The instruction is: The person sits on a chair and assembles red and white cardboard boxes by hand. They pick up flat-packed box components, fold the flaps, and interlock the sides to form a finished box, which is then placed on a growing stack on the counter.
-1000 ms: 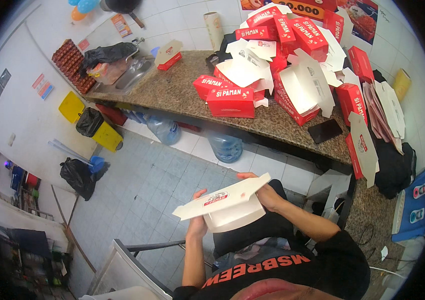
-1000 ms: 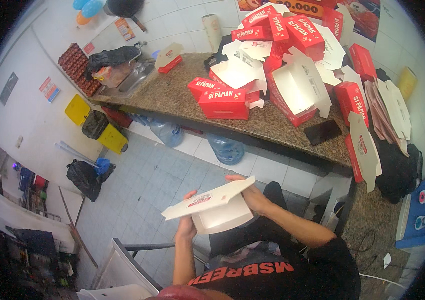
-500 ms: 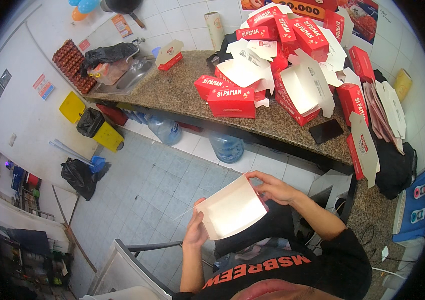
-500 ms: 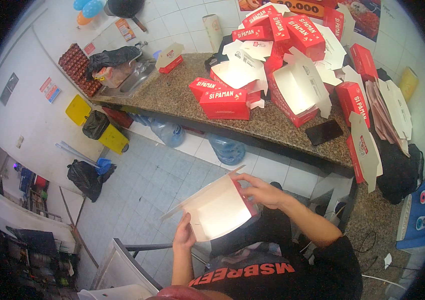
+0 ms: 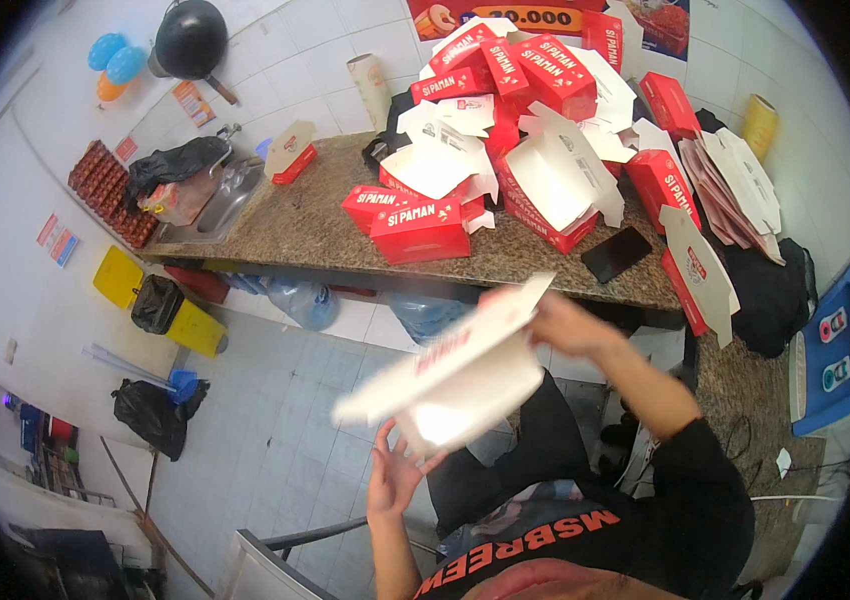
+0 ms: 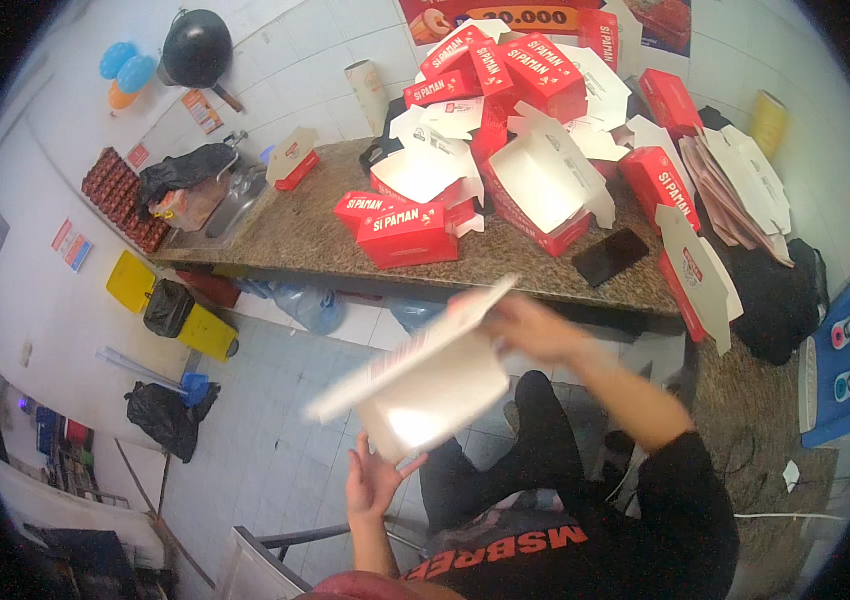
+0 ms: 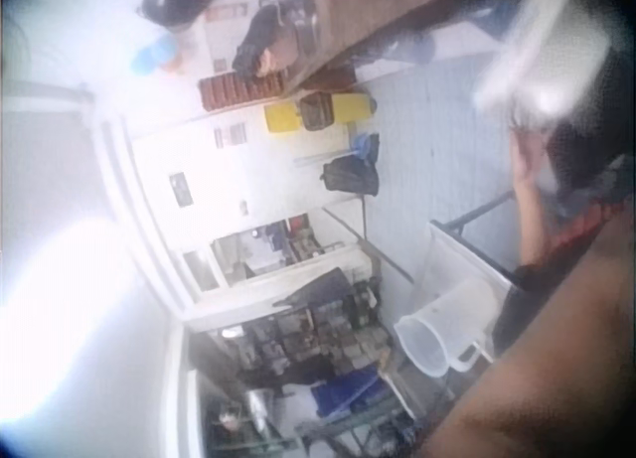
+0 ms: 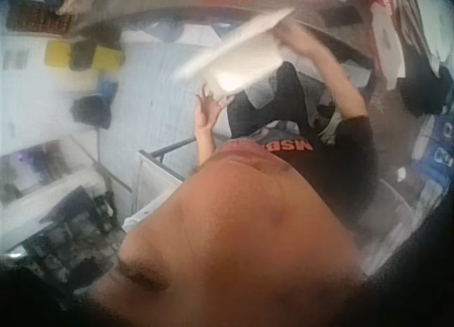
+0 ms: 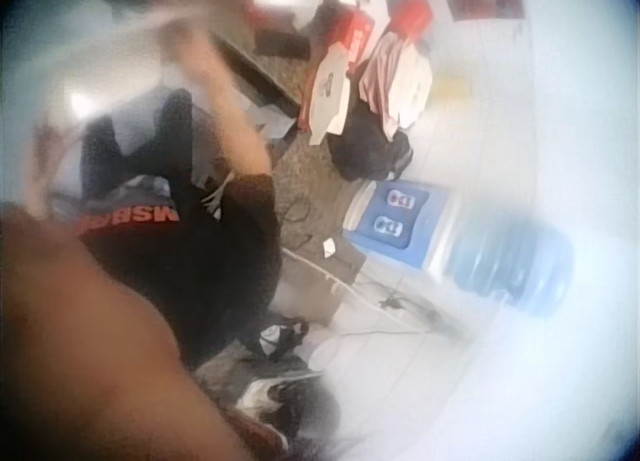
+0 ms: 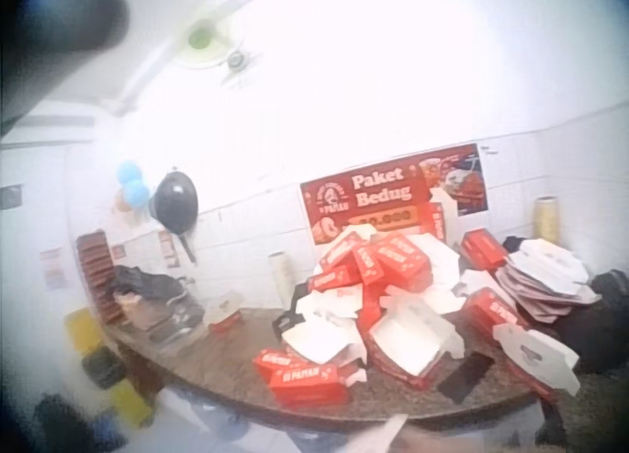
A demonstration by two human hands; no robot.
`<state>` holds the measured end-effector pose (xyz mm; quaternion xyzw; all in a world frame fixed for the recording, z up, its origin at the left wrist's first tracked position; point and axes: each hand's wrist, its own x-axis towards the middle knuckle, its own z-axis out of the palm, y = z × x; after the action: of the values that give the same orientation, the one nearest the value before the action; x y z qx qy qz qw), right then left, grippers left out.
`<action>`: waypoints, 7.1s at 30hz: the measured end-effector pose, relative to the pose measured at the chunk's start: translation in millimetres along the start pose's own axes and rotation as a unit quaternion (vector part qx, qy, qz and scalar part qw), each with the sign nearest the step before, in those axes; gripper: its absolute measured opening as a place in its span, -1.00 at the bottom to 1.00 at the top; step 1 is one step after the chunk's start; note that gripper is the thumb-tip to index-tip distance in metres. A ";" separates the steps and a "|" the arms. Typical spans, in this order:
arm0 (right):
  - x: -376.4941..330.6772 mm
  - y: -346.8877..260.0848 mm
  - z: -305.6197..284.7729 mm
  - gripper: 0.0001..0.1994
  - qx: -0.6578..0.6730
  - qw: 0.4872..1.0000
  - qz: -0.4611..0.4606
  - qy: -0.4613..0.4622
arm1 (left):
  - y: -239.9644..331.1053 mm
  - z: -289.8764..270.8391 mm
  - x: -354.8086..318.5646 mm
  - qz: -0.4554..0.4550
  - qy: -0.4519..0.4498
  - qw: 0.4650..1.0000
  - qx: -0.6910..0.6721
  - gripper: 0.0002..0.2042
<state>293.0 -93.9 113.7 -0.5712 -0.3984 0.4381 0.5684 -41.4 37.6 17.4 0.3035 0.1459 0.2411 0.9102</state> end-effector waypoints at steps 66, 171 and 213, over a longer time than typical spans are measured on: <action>-193.3 -55.5 -489.2 -0.28 -0.210 0.796 0.213 0.526 | -174.4 -151.3 -4.8 -0.174 0.103 0.552 0.809 -0.43; -99.2 85.5 51.7 -0.69 -0.349 0.924 0.106 -0.116 | -115.3 17.7 -12.8 -0.433 -0.050 0.897 0.072 -0.70; -0.8 112.2 104.1 -0.56 0.016 0.992 -0.064 0.108 | -34.6 22.9 12.9 0.268 0.126 0.617 0.730 -0.42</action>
<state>188.7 -67.5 4.8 -0.5797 -0.3633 0.3429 0.6437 -9.0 9.2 12.1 0.8599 0.2990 0.3244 0.2567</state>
